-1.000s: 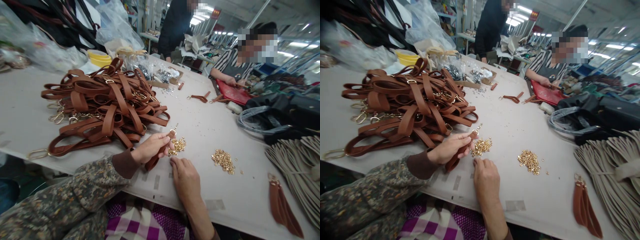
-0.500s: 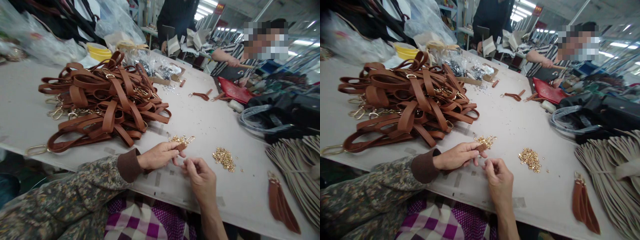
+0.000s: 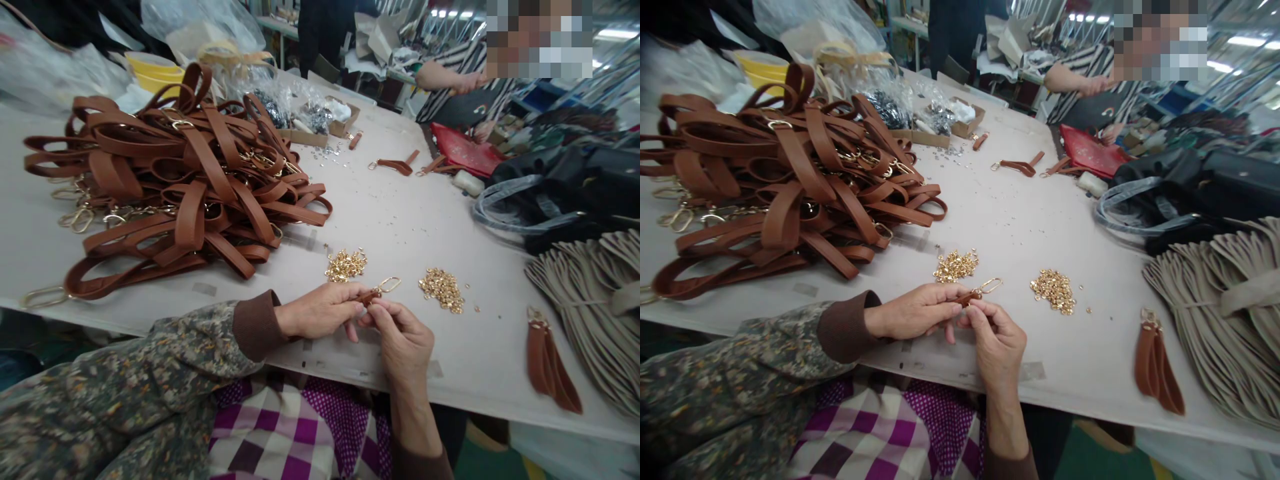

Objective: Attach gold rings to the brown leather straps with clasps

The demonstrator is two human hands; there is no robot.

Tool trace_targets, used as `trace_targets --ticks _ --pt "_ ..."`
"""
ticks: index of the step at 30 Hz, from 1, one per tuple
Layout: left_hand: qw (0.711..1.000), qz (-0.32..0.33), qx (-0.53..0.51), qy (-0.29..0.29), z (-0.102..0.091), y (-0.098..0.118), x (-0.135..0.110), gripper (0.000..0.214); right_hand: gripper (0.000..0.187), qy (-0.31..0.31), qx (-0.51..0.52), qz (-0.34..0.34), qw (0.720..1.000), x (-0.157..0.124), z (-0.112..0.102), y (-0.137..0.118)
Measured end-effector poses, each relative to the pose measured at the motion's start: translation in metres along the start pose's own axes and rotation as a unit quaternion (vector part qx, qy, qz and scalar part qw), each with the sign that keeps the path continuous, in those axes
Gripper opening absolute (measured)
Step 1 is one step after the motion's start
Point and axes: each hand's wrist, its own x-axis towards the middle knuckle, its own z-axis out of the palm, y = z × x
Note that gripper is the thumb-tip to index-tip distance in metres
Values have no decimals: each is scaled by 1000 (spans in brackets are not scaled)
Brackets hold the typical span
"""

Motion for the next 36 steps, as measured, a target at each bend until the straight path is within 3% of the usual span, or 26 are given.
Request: trace_targets --ticks 10,16,28,33,36 --pt "999 -7 33 2 3 3 1 18 14 -17 -61 -84 994 -1 -2 5" --pt "997 -43 43 -51 0 4 1 21 9 -49 -96 -132 985 0 -7 15" --pt "988 -13 152 -25 4 3 1 30 18 -47 29 6 998 2 0 8" --pt "982 -25 186 -9 10 3 5 40 23 -14 -21 -13 1000 1 -4 4" --pt "985 -28 166 -39 18 5 15 46 25 12 -88 -27 996 4 -18 1"
